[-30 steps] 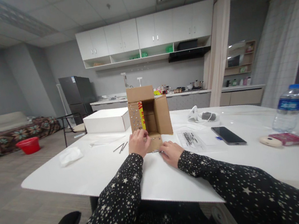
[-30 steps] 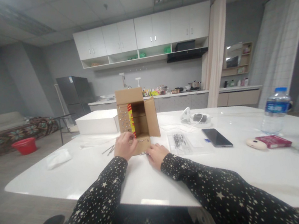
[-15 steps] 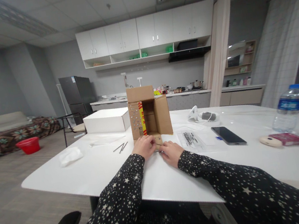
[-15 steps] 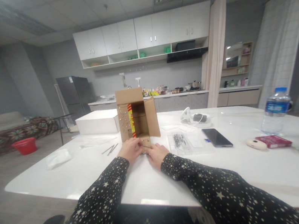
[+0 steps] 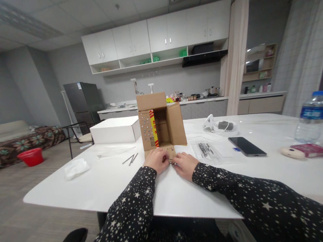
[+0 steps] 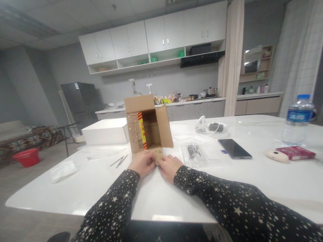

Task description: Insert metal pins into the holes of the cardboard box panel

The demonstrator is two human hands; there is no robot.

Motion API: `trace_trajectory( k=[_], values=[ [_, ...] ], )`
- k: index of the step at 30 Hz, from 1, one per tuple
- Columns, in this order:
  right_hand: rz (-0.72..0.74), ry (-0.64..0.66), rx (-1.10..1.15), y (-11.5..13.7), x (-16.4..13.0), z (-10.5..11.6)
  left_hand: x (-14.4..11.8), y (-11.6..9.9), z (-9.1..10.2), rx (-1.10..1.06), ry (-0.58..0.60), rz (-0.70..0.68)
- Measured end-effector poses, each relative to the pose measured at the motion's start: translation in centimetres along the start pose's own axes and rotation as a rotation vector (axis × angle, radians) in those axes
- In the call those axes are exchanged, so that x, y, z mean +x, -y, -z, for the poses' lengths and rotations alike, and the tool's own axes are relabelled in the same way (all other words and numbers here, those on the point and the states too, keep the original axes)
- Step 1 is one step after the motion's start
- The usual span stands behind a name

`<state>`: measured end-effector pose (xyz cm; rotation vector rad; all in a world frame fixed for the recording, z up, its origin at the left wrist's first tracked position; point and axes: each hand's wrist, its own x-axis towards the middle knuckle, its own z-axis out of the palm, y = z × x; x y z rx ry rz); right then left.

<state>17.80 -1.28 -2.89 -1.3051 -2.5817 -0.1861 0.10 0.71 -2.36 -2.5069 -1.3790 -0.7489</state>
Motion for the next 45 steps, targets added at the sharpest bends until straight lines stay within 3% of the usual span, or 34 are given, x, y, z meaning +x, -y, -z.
trace_trajectory(
  k=[18,33,45],
  values=[
    [0.01,-0.015,0.01,-0.07,-0.04,-0.18,-0.14,-0.44,0.4,0.01,0.015,0.023],
    [0.007,-0.017,0.019,-0.05,-0.07,-0.22,-0.18,-0.11,0.89,0.204,-0.109,0.406],
    [0.005,-0.021,0.019,-0.02,-0.11,-0.15,-0.13,-0.02,0.89,0.209,-0.092,0.438]
  ],
)
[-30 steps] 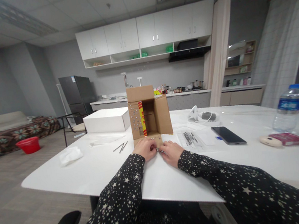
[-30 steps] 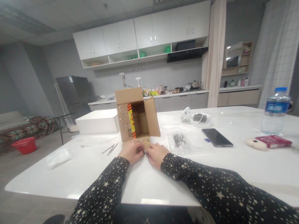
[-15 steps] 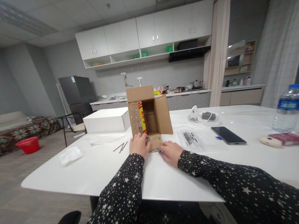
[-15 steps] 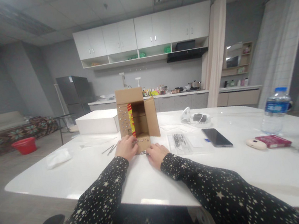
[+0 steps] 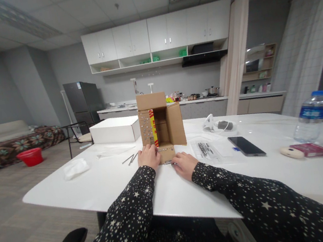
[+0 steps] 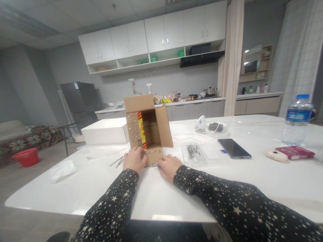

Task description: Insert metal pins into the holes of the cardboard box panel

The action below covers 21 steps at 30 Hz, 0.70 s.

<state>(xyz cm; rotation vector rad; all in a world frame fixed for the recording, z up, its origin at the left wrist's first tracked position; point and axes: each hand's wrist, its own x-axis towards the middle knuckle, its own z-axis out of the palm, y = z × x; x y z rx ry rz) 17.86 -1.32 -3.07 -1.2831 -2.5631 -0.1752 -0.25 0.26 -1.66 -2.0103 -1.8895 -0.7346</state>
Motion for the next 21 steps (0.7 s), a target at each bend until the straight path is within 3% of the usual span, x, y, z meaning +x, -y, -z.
trace_trajectory(
  k=[21],
  values=[
    [0.002,-0.003,0.001,0.03,-0.03,0.02,0.01,-0.21,0.4,-0.028,0.008,-0.003]
  ],
)
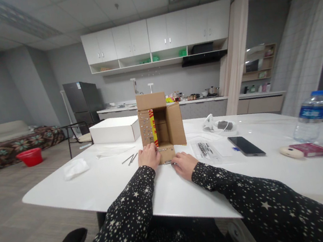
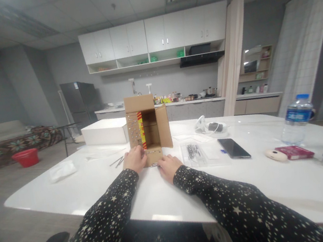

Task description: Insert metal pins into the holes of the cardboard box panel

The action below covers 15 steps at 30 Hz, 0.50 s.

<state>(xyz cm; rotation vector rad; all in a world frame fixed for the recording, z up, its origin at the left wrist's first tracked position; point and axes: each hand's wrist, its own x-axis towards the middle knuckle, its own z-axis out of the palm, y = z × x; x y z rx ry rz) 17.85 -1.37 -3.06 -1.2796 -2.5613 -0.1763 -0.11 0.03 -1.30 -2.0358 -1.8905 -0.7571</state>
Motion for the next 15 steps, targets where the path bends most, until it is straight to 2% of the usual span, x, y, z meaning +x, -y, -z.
trace_trajectory(
  k=[7,15],
  values=[
    [0.002,-0.001,0.002,-0.07,0.0,-0.14,-0.01,-0.44,0.54,-0.03,-0.004,0.017],
    [-0.003,0.01,-0.007,-0.11,0.07,-0.2,-0.01,-0.66,0.6,-0.084,-0.164,-0.014]
  ],
)
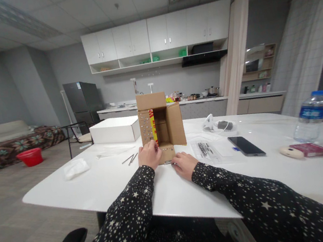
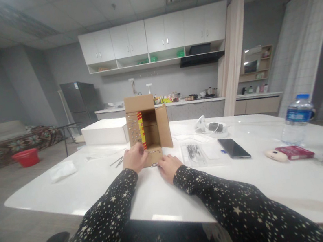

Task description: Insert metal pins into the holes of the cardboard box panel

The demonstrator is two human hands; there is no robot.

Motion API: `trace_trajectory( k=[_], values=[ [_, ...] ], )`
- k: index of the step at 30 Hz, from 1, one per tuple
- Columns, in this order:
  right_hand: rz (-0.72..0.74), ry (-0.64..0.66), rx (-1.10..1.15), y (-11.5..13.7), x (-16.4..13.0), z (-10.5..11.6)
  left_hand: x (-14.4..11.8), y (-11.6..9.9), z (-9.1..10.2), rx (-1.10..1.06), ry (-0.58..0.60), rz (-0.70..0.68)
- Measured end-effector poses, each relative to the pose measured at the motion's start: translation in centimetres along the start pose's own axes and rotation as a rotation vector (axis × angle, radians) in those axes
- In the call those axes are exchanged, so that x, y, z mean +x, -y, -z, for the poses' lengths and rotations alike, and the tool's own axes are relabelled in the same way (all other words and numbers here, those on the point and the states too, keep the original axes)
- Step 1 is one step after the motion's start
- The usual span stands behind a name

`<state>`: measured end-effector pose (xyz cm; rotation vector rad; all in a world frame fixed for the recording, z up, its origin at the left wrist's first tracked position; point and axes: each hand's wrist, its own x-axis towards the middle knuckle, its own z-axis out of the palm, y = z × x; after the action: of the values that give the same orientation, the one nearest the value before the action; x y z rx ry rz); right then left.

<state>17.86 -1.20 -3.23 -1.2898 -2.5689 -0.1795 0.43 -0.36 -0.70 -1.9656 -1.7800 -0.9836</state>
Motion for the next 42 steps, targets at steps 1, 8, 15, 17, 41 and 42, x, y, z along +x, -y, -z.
trace_trajectory(
  k=[1,8,15,17,41,42],
  values=[
    [0.002,0.001,0.0,0.0,0.0,0.0,0.0,0.0,0.0,-0.015,-0.026,-0.012],
    [0.008,-0.011,0.007,0.0,0.0,0.1,-0.2,0.2,-0.3,-0.142,-0.115,-0.186],
    [0.009,-0.018,0.007,0.0,0.1,-0.1,-0.3,0.3,-0.7,-0.201,0.028,-0.305],
    [0.004,-0.018,0.009,0.0,0.1,-0.1,-0.2,0.4,-0.7,-0.209,0.066,-0.31],
    [-0.007,-0.004,0.013,0.1,0.1,0.1,-0.2,0.7,-1.5,-0.08,0.278,-0.311],
    [-0.005,-0.005,0.011,0.1,0.1,0.1,-0.2,0.7,-1.4,-0.082,0.282,-0.312]
  ],
)
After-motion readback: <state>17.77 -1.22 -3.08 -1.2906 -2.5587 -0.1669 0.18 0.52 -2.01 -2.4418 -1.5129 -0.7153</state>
